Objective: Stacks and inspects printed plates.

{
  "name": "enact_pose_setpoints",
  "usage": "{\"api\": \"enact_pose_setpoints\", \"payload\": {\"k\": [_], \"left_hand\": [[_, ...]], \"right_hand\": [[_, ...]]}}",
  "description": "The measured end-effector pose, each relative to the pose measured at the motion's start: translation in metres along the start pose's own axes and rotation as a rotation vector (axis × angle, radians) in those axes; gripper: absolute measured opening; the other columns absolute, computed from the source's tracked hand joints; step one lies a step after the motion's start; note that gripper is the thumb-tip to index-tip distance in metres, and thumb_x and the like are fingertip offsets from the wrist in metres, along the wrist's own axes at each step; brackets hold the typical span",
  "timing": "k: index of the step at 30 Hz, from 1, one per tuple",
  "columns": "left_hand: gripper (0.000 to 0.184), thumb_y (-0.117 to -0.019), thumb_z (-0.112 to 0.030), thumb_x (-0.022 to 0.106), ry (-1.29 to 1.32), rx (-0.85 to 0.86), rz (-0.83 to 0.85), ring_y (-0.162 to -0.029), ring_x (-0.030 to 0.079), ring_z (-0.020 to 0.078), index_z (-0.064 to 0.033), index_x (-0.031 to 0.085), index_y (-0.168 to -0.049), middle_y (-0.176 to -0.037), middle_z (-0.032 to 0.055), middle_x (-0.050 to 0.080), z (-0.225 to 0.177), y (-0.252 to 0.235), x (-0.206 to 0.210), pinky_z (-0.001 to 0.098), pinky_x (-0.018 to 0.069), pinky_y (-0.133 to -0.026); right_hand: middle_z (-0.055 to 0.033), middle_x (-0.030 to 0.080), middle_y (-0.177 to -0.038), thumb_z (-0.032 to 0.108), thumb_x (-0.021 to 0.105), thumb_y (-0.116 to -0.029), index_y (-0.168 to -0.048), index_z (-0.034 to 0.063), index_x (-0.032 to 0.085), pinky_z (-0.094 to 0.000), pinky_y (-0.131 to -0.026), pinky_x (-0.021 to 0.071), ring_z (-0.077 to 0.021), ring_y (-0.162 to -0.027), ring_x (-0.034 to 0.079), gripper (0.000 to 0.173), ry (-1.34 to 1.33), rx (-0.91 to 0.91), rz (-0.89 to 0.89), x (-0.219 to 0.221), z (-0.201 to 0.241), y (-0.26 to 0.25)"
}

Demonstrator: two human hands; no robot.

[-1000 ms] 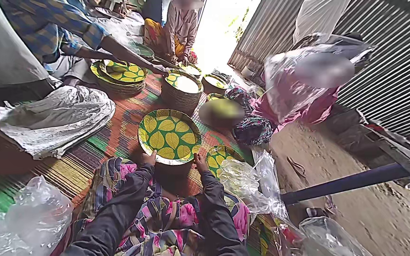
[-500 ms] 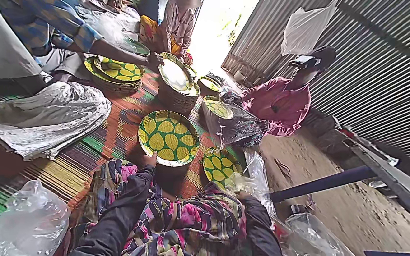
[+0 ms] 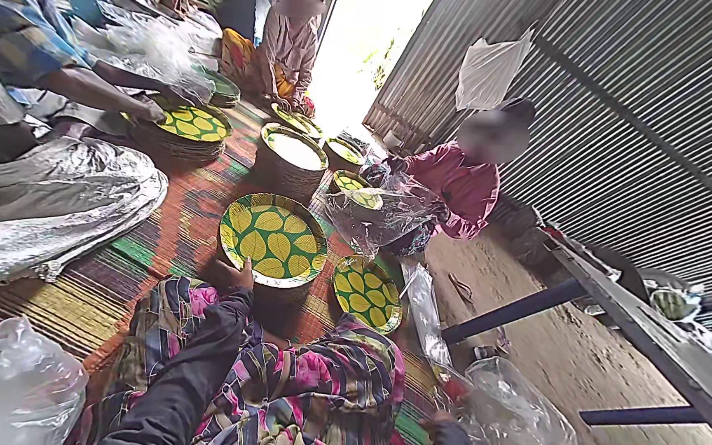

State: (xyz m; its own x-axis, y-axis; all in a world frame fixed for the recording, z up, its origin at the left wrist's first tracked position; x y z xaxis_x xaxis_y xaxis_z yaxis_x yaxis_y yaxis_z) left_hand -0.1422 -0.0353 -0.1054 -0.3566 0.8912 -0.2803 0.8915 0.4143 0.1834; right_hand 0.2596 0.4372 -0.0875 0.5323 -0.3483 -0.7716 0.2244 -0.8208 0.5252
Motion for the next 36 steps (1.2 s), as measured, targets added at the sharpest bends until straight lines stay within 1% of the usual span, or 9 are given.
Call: {"api": "enact_pose_setpoints", "payload": {"k": [3, 7, 11, 15, 18, 20, 22, 26, 36], "left_hand": [[0.091, -0.0986, -0.032, 0.07, 0.019, -0.039, -0.046, -0.154, 0.028, 0.0417, 0.0125, 0.018, -0.158, -0.161, 0.0356, 0.029, 0.007, -0.005, -0.003, 0.0476, 0.0188, -0.128], [0.089, -0.0974, -0.037, 0.071, 0.099, -0.093, -0.082, -0.152, 0.03, 0.0448, 0.0104, 0.025, -0.157, -0.16, 0.0358, 0.032, 0.021, -0.015, -0.005, 0.0516, 0.0227, -0.126], [0.085, -0.1007, -0.035, 0.066, 0.078, -0.066, -0.059, -0.154, 0.026, 0.0448, 0.0111, 0.023, -0.158, -0.161, 0.0366, 0.029, 0.008, -0.007, -0.013, 0.0502, 0.0184, -0.127], [0.085, -0.1029, -0.038, 0.062, 0.042, -0.038, -0.035, -0.155, 0.024, 0.0451, 0.0095, 0.02, -0.159, -0.162, 0.0359, 0.028, 0.004, -0.008, -0.012, 0.0523, 0.0152, -0.128], [0.072, -0.1061, -0.032, 0.059, 0.16, -0.095, 0.037, -0.152, 0.034, 0.0387, 0.0119, 0.03, -0.155, -0.158, 0.033, 0.038, -0.005, -0.006, -0.008, 0.0471, 0.0229, -0.126], [0.065, -0.1075, -0.028, 0.057, 0.236, -0.173, 0.1, -0.151, 0.038, 0.0364, 0.014, 0.034, -0.152, -0.156, 0.0325, 0.042, -0.005, -0.008, 0.002, 0.0447, 0.026, -0.125], [0.067, -0.1051, -0.024, 0.062, 0.102, -0.206, 0.136, -0.149, 0.039, 0.0382, 0.0159, 0.033, -0.151, -0.154, 0.0338, 0.043, -0.006, -0.008, 0.005, 0.046, 0.0273, -0.124], [0.077, -0.0956, -0.022, 0.072, -0.259, -0.112, 0.118, -0.148, 0.041, 0.0397, 0.0143, 0.034, -0.152, -0.153, 0.0326, 0.045, -0.014, -0.006, -0.001, 0.0497, 0.0289, -0.124], [0.079, -0.0919, -0.019, 0.075, -0.129, 0.022, 0.038, -0.146, 0.043, 0.0417, 0.0124, 0.035, -0.152, -0.151, 0.0333, 0.047, -0.018, -0.004, -0.01, 0.0508, 0.0298, -0.123]], "right_hand": [[-0.0298, 0.065, -0.132, 0.042, 0.063, -0.1028, -0.128, -0.0073, 0.065, -0.0584, -0.107, 0.0458, -0.0433, -0.129, 0.061, 0.055, -0.2, -0.121, -0.284, -0.087, 0.043, 0.064], [-0.0243, 0.073, -0.117, 0.035, 0.056, -0.1076, -0.126, 0.0001, 0.071, -0.0599, -0.101, 0.0482, -0.0402, -0.112, 0.069, 0.042, -0.527, -0.586, -0.471, -0.165, 0.141, 0.093], [-0.0231, 0.07, -0.124, 0.033, 0.047, -0.1117, -0.137, -0.0018, 0.061, -0.051, -0.095, 0.0553, -0.0347, -0.106, 0.072, 0.045, -0.742, -0.848, -0.221, -0.185, 0.258, 0.108], [-0.032, 0.053, -0.144, 0.042, 0.042, -0.1121, -0.149, -0.003, 0.047, -0.0595, -0.101, 0.0488, -0.0454, -0.125, 0.059, 0.058, -0.937, -0.826, 0.031, -0.166, 0.349, 0.098], [-0.0337, 0.046, -0.151, 0.052, 0.043, -0.1094, -0.155, -0.0018, 0.038, -0.064, -0.102, 0.0477, -0.049, -0.133, 0.053, 0.07, -1.027, -0.762, 0.12, -0.139, 0.394, 0.072], [-0.0337, 0.051, -0.147, 0.047, 0.055, -0.1059, -0.153, -0.0036, 0.04, -0.0629, -0.102, 0.0491, -0.0476, -0.131, 0.055, 0.071, -1.037, -0.739, 0.08, -0.125, 0.41, 0.055], [-0.0327, 0.053, -0.143, 0.039, 0.066, -0.1023, -0.151, -0.0054, 0.042, -0.0613, -0.105, 0.0476, -0.0453, -0.131, 0.055, 0.07, -1.024, -0.714, 0.066, -0.117, 0.415, 0.052], [-0.0312, 0.056, -0.141, 0.029, 0.071, -0.0997, -0.147, -0.0075, 0.045, -0.0554, -0.107, 0.048, -0.041, -0.13, 0.057, 0.065, -1.024, -0.692, 0.092, -0.119, 0.412, 0.057], [-0.031, 0.06, -0.135, 0.032, 0.075, -0.0967, -0.141, -0.0099, 0.049, -0.0525, -0.108, 0.0476, -0.0389, -0.126, 0.061, 0.067, -0.926, -0.8, 0.029, -0.13, 0.403, 0.059]]}}
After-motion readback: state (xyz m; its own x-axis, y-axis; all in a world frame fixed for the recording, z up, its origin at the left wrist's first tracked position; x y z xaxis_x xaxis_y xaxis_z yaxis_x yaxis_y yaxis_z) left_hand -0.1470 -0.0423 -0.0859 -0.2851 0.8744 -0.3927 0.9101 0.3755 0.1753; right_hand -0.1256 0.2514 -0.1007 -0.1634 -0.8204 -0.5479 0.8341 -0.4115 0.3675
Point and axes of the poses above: each hand's wrist, its own y-axis away from the middle knuckle, its own x-axis out of the palm, z = x × y, the point moved 7 cm from there along -y, towards the middle knuckle
